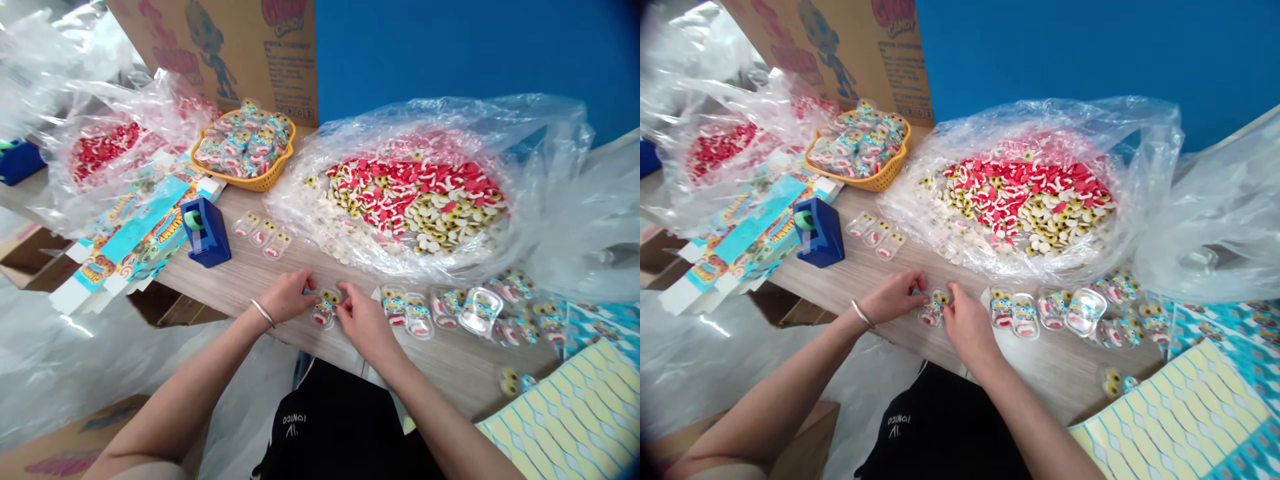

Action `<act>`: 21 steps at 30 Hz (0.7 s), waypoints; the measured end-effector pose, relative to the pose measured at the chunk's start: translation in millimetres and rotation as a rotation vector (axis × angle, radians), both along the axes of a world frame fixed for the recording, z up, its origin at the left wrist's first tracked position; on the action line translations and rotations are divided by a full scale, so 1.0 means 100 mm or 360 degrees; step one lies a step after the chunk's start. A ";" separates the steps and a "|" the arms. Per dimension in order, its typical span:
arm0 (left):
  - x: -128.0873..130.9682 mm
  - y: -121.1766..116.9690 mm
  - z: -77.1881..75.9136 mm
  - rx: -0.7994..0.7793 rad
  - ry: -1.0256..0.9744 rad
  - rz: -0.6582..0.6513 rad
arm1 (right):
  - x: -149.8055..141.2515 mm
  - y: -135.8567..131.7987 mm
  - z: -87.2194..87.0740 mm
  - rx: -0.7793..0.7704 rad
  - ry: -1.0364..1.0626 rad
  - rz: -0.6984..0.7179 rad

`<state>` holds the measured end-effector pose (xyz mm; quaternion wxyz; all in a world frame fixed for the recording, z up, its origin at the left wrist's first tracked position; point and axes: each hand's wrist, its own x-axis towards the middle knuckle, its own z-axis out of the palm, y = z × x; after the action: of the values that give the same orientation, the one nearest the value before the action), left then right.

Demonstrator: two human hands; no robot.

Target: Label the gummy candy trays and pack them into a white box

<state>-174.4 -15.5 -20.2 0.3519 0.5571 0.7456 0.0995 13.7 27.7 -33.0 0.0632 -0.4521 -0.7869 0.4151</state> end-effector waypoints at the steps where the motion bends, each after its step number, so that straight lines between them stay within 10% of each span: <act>1: 0.01 0.00 0.01 -0.0002 0.0070 -0.0016 | -0.01 0.00 0.00 0.0040 -0.0034 0.0045; 7: 0.15 -0.19 0.14 -0.0095 0.0632 -0.0013 | -0.05 -0.05 0.08 0.0017 -0.0212 0.0186; 13: 0.29 -1.00 0.18 -0.0200 0.0667 0.0304 | -0.01 -0.35 0.11 -0.0107 -0.0147 0.0316; 21: 0.72 -1.40 -0.30 0.0045 -0.1392 0.1744 | -0.03 -0.50 0.06 -0.0082 -0.0077 0.0424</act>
<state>-102.6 -155.0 -50.1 0.5114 0.0145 0.7077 0.4873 11.1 -22.8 -27.1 -0.0232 -0.3550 -0.8303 0.4290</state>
